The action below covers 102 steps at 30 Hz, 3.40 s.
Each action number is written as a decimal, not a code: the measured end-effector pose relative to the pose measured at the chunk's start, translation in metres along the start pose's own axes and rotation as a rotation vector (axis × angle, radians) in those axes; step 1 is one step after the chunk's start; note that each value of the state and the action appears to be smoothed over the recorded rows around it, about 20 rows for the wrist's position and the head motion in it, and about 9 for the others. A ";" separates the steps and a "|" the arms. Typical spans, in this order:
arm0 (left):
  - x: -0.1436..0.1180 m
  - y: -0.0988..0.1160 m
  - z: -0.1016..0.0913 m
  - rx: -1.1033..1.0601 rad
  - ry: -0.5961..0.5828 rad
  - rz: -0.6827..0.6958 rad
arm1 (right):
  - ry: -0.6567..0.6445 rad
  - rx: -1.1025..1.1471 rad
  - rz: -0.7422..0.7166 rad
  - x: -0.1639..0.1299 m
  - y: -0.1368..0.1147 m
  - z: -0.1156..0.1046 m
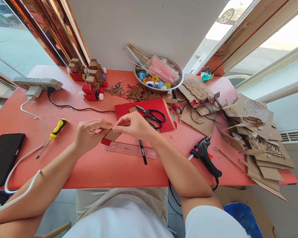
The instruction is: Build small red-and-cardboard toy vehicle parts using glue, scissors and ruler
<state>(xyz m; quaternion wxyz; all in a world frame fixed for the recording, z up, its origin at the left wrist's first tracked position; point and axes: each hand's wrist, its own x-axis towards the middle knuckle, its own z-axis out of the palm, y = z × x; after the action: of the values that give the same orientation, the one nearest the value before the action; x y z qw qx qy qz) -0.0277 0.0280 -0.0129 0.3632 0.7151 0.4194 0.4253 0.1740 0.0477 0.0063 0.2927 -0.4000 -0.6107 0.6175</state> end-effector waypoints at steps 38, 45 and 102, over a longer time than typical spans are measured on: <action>0.002 0.005 0.005 -0.313 -0.138 -0.341 | 0.040 -0.451 -0.342 0.001 0.010 0.013; 0.003 0.012 0.001 -0.398 -0.094 -0.342 | 0.112 -0.399 -0.447 0.000 0.009 0.019; 0.013 -0.013 -0.030 -0.063 -0.174 -0.098 | 0.224 -0.285 -0.157 0.007 0.039 0.026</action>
<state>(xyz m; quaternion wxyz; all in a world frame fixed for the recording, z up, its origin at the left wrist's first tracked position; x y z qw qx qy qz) -0.0553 0.0498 -0.0088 0.4409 0.7162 0.4070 0.3564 0.1532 0.0367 -0.0347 0.3467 -0.4547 -0.6849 0.4516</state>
